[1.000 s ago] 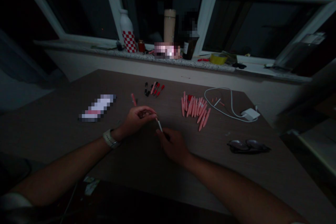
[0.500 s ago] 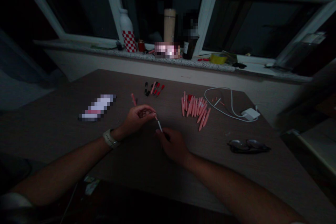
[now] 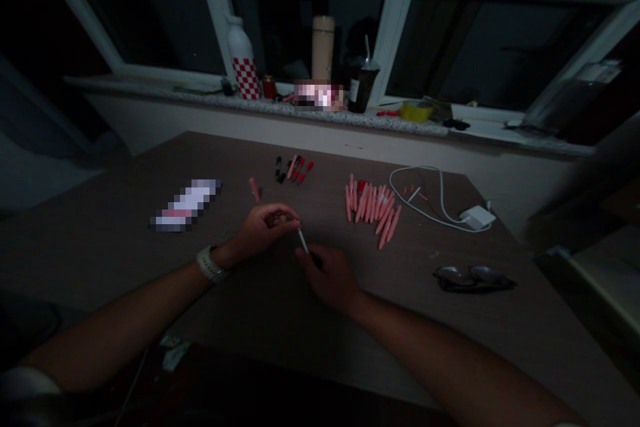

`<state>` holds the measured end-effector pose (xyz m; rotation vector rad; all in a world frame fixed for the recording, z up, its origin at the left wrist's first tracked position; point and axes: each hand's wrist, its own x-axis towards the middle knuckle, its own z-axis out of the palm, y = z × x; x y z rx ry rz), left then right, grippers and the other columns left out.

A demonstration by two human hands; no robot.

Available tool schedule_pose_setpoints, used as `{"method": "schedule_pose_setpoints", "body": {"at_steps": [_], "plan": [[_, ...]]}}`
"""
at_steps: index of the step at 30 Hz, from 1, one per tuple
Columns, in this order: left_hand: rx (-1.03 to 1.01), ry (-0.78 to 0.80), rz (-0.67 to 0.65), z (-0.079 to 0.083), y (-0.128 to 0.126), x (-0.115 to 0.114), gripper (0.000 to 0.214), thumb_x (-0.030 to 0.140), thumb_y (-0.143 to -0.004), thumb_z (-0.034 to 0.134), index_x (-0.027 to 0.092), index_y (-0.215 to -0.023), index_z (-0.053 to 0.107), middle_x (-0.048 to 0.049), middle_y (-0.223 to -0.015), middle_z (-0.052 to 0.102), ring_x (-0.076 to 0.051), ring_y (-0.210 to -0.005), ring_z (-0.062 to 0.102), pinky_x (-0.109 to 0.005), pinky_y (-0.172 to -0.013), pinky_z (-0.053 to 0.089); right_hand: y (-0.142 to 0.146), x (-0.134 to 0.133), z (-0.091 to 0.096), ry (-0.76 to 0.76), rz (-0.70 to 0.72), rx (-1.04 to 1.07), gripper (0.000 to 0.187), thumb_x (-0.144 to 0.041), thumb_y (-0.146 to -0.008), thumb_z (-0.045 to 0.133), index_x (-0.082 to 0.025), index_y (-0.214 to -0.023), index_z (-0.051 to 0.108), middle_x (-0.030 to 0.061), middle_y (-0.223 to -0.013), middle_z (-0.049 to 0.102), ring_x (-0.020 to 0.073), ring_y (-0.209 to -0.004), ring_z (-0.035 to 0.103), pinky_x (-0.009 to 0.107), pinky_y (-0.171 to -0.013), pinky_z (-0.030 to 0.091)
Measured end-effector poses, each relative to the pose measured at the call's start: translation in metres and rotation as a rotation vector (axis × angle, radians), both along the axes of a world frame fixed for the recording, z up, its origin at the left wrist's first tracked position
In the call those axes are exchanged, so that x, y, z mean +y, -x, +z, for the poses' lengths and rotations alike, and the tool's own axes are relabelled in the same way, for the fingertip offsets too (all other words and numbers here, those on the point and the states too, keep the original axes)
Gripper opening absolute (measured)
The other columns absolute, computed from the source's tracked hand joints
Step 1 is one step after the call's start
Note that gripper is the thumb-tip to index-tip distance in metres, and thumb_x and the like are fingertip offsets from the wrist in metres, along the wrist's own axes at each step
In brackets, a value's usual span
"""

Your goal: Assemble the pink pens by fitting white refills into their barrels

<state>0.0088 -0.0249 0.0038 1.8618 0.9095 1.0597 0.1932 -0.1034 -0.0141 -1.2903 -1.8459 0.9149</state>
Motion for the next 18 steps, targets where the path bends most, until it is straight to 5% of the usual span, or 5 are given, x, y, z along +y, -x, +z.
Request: {"method": "schedule_pose_setpoints", "body": {"at_steps": [18], "plan": [[-0.015, -0.002, -0.007, 0.0007, -0.0011, 0.0, 0.032, 0.041, -0.077, 0.072, 0.012, -0.089, 0.068, 0.0003, -0.064, 0.058, -0.009, -0.053, 0.046, -0.019, -0.048, 0.034, 0.0002, 0.0, -0.0008, -0.023, -0.003, 0.01, 0.037, -0.044, -0.096, 0.045, -0.019, -0.082, 0.067, -0.0033, -0.058, 0.055, 0.0126, -0.056, 0.052, 0.024, -0.057, 0.035]]}}
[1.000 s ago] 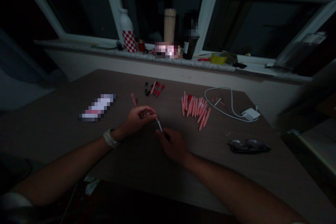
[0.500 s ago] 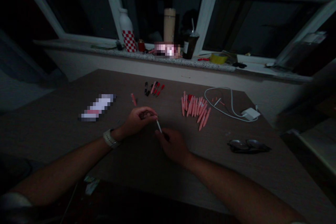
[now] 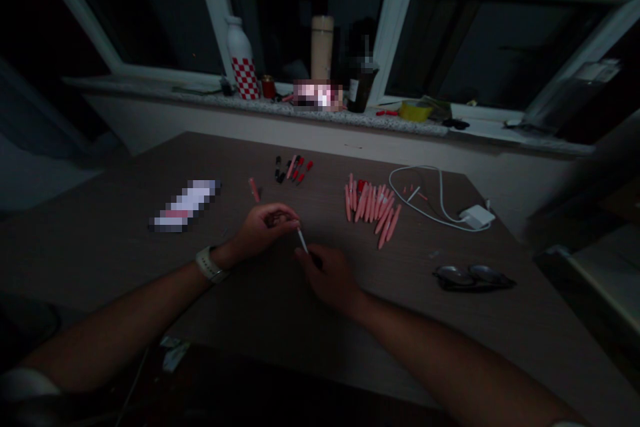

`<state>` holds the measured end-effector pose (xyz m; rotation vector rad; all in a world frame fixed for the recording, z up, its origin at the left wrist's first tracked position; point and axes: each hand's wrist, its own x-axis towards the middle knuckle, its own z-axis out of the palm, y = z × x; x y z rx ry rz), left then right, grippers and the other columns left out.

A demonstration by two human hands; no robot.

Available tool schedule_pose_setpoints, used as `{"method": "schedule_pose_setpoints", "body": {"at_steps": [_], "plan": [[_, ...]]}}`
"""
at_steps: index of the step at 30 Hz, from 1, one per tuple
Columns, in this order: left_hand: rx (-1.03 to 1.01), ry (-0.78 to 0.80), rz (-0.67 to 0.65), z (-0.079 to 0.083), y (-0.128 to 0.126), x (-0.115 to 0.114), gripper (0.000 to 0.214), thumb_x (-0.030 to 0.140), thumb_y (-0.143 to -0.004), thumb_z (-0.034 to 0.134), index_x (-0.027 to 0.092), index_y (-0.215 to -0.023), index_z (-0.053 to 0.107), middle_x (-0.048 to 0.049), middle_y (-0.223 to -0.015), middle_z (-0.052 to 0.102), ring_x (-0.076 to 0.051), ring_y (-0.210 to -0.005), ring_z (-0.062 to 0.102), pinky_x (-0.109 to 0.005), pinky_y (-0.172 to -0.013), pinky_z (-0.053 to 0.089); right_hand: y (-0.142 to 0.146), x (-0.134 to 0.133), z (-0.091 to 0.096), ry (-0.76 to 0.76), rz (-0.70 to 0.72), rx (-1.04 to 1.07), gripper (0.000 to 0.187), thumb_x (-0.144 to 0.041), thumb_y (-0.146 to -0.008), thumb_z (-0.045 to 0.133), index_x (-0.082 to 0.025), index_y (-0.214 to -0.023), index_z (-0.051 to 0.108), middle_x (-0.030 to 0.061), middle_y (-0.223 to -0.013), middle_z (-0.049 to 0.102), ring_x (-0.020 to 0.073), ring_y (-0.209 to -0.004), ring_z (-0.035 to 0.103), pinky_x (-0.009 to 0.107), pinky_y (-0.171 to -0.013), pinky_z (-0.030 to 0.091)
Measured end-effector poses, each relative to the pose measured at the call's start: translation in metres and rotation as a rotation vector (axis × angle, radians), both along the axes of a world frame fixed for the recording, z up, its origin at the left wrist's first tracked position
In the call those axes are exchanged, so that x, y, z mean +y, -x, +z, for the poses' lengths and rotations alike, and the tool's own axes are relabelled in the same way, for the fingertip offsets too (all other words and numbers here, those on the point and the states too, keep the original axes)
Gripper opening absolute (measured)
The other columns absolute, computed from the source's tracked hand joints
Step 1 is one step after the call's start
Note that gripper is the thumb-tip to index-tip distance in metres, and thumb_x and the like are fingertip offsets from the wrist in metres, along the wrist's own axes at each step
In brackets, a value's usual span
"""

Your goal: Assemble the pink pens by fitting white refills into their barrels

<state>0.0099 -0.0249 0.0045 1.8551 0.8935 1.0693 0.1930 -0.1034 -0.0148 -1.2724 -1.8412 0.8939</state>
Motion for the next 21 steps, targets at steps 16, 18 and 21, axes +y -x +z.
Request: {"method": "schedule_pose_setpoints", "body": {"at_steps": [16, 18, 21], "plan": [[-0.02, -0.004, 0.005, 0.0009, -0.0006, -0.0004, 0.031, 0.041, -0.076, 0.074, 0.013, -0.087, 0.068, -0.0011, -0.066, 0.061, -0.01, -0.055, 0.05, -0.019, -0.048, 0.036, -0.0002, 0.0005, -0.0003, -0.01, -0.006, -0.019, 0.037, -0.043, -0.096, 0.045, -0.018, -0.08, 0.066, -0.003, -0.059, 0.056, 0.0118, -0.057, 0.053, 0.024, -0.057, 0.035], [-0.022, -0.008, 0.007, 0.001, -0.0006, -0.0003, 0.032, 0.042, -0.076, 0.074, 0.013, -0.087, 0.068, -0.0019, -0.067, 0.063, -0.011, -0.056, 0.052, -0.019, -0.049, 0.037, 0.0001, 0.0004, 0.0006, -0.006, -0.004, -0.029, 0.036, -0.042, -0.097, 0.046, -0.018, -0.079, 0.066, -0.0032, -0.058, 0.055, 0.0118, -0.056, 0.053, 0.024, -0.056, 0.034], [-0.015, -0.009, 0.008, 0.001, -0.0002, -0.0002, 0.032, 0.042, -0.076, 0.074, 0.013, -0.088, 0.068, -0.002, -0.067, 0.064, -0.011, -0.056, 0.054, -0.02, -0.049, 0.038, 0.0002, 0.0003, 0.0008, -0.008, 0.007, -0.02, 0.036, -0.041, -0.097, 0.046, -0.018, -0.078, 0.066, -0.0035, -0.057, 0.054, 0.0117, -0.056, 0.053, 0.024, -0.057, 0.035]]}}
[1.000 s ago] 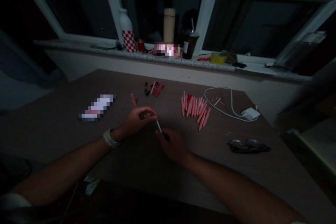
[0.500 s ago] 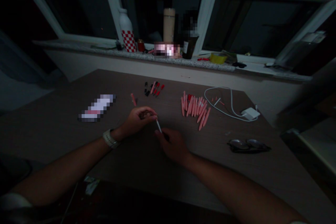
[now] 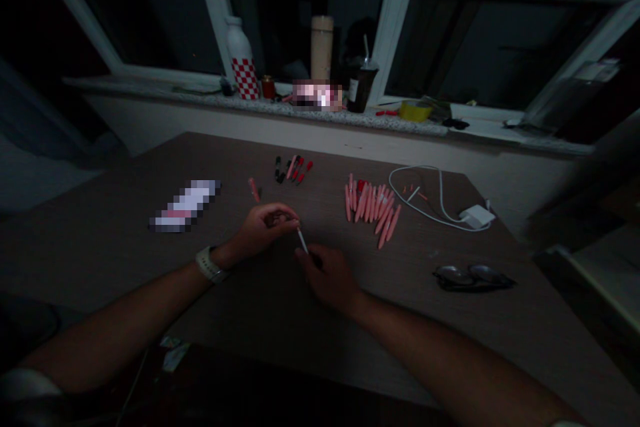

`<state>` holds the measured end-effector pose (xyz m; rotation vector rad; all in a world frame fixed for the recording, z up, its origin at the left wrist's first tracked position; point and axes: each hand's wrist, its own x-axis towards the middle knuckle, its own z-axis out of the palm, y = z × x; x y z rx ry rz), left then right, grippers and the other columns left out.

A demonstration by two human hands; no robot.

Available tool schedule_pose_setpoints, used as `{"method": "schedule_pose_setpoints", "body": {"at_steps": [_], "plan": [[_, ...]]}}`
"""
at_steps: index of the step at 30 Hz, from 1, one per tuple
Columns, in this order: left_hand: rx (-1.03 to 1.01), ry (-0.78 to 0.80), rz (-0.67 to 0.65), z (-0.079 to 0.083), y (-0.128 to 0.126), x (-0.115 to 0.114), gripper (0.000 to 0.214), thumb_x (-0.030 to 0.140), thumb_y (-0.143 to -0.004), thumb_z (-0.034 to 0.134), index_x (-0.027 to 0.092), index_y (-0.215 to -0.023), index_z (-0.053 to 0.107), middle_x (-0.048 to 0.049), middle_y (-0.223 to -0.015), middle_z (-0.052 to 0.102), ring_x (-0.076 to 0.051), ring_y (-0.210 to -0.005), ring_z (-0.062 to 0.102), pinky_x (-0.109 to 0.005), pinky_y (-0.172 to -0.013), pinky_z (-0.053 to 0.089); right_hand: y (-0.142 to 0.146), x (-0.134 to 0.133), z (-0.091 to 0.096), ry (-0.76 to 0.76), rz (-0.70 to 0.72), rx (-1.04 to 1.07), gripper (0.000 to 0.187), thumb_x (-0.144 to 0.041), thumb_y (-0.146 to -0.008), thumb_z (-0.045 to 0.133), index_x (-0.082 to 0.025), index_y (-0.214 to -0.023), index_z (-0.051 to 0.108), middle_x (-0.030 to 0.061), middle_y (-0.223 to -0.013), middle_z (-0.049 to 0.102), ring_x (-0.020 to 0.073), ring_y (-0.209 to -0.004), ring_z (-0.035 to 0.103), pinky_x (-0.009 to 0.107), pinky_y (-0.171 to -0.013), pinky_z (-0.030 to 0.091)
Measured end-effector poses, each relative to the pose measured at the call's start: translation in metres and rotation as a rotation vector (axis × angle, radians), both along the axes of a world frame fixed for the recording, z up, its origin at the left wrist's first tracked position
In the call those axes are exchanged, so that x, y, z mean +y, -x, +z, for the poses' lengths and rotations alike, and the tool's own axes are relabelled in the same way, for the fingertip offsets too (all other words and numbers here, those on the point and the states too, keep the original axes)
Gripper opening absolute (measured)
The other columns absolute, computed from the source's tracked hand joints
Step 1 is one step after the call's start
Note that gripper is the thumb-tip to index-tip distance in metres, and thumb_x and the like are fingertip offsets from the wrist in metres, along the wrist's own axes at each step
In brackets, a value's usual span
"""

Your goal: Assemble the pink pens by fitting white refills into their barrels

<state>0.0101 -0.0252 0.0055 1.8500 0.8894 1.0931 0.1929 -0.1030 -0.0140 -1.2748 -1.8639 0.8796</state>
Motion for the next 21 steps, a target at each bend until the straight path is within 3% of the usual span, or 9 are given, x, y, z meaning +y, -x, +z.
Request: {"method": "schedule_pose_setpoints", "body": {"at_steps": [14, 21], "plan": [[-0.14, 0.054, -0.01, 0.0024, -0.0017, 0.0004, 0.026, 0.036, -0.076, 0.075, 0.014, -0.087, 0.066, -0.0049, -0.08, 0.072, -0.016, -0.074, 0.068, -0.023, -0.065, 0.053, -0.0006, 0.0, -0.0024, -0.007, -0.005, 0.02, 0.035, -0.041, -0.097, 0.046, -0.018, -0.079, 0.066, -0.0037, -0.057, 0.054, 0.0119, -0.056, 0.052, 0.024, -0.058, 0.035], [-0.109, 0.04, -0.017, -0.0013, -0.0005, 0.0021, 0.025, 0.036, -0.077, 0.074, 0.014, -0.087, 0.067, -0.0049, -0.079, 0.072, -0.016, -0.072, 0.069, -0.023, -0.064, 0.053, -0.0004, -0.0002, -0.0002, 0.006, -0.006, 0.013, 0.035, -0.04, -0.097, 0.045, -0.018, -0.081, 0.068, -0.0039, -0.056, 0.053, 0.0118, -0.055, 0.051, 0.024, -0.057, 0.035]]}}
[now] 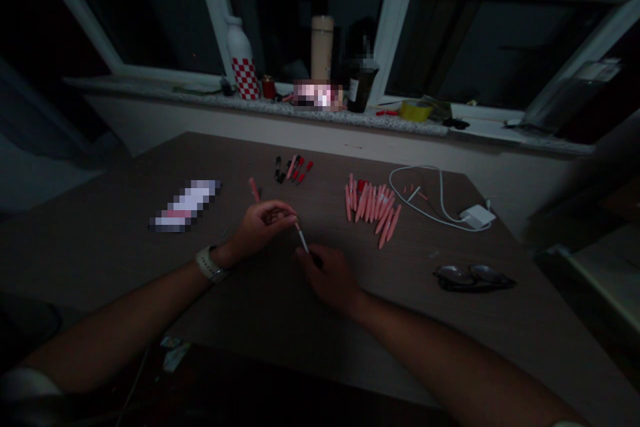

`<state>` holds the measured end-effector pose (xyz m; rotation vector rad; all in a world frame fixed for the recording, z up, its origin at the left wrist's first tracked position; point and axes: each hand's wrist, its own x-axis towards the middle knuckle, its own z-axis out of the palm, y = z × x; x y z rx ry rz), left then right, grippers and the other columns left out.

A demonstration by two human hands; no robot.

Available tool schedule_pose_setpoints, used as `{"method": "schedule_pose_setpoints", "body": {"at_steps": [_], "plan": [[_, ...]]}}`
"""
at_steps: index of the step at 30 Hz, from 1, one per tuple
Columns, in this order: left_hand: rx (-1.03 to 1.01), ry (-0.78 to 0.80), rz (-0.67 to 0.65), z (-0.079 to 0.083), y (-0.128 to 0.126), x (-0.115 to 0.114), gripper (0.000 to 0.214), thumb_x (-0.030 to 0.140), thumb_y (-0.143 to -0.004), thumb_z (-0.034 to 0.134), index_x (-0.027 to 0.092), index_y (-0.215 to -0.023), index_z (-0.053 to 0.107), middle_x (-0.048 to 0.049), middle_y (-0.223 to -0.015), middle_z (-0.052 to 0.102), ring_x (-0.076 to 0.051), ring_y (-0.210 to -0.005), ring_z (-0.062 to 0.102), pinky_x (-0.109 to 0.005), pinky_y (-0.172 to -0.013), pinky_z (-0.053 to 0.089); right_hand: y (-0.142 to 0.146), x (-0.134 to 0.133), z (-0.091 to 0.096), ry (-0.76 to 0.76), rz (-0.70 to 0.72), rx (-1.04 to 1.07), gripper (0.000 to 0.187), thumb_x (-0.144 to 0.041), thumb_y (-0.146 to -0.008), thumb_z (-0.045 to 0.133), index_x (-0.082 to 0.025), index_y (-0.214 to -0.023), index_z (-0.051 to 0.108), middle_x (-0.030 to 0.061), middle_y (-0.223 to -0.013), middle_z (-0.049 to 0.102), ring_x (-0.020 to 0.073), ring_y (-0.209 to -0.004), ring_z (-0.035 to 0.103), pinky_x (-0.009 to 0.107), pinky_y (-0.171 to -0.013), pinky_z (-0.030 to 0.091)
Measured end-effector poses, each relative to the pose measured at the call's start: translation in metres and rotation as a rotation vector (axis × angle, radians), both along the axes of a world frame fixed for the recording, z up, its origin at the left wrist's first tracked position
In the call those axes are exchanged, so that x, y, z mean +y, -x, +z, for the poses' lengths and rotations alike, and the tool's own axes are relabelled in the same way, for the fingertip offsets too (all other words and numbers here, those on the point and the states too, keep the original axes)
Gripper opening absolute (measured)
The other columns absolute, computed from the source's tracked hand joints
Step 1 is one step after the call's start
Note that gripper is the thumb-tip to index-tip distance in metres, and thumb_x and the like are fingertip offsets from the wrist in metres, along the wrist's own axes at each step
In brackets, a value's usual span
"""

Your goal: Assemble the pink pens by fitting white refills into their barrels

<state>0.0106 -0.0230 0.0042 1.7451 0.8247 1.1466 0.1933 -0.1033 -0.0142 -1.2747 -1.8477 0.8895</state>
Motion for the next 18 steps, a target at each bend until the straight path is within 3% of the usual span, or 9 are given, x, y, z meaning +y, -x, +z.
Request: {"method": "schedule_pose_setpoints", "body": {"at_steps": [18], "plan": [[-0.009, 0.006, -0.007, -0.0013, 0.0001, 0.001, 0.028, 0.039, -0.077, 0.074, 0.014, -0.088, 0.066, -0.0066, -0.082, 0.073, -0.017, -0.074, 0.069, -0.026, -0.068, 0.056, -0.0008, 0.0003, -0.0016, -0.012, 0.0, 0.0, 0.038, -0.044, -0.097, 0.044, -0.018, -0.082, 0.068, -0.0038, -0.056, 0.054, 0.012, -0.056, 0.053, 0.024, -0.057, 0.036]]}}
